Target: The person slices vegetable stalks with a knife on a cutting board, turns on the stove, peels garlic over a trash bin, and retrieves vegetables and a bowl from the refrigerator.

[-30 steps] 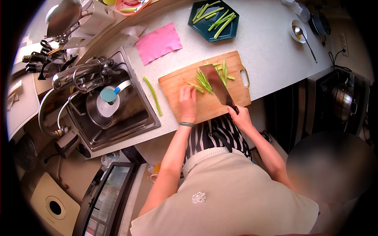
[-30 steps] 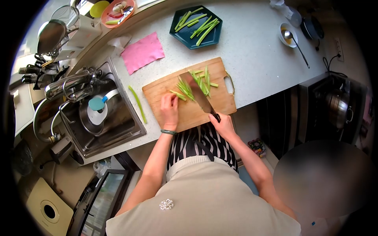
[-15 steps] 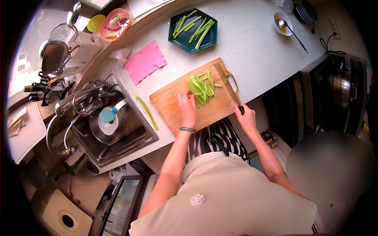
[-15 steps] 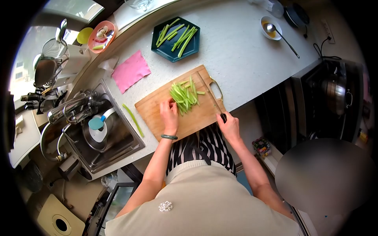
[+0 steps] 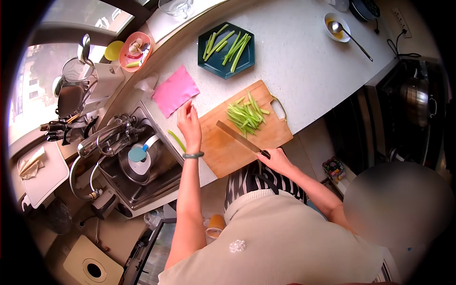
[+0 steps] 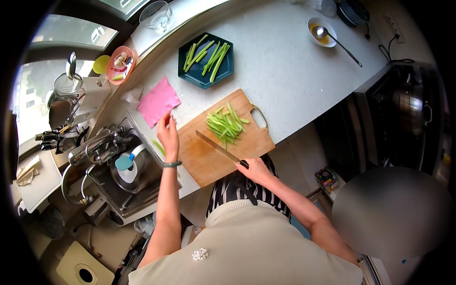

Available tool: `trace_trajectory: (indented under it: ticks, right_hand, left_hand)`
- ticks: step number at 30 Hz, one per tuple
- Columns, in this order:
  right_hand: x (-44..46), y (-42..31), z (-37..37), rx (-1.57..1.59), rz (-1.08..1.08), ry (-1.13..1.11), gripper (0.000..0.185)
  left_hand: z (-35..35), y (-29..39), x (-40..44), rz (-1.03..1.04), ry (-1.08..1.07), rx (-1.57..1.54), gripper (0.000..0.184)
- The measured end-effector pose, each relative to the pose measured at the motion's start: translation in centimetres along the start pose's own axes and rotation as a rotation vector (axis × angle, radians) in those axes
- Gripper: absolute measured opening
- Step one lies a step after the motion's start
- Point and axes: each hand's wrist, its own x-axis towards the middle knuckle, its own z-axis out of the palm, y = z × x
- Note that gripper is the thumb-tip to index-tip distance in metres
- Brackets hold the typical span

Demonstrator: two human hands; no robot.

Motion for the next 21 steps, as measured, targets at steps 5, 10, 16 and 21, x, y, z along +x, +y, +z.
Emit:
trace_trajectory:
  ticks: [5,10,16,21]
  right_hand:
    - [0.2,0.3,-1.3,0.038,0.057,0.039,0.032]
    - [0.2,1.2,-1.5,0.042,0.059,0.08,0.033]
    - [0.1,1.2,-1.3,0.06,0.018,0.084,0.034]
    - [0.3,0.9,-1.2,0.057,-0.035,0.09,0.032]
  left_hand:
    - [7.0,3.2,10.1,0.437,-0.13,0.182,0.018]
    - [12.7,2.0,14.9,0.465,-0.181,0.614,0.018]
    - [14.0,1.6,14.8,0.367,-0.208,0.745,0.011]
    - [12.7,2.7,14.1,0.294,-0.134,0.5,0.014]
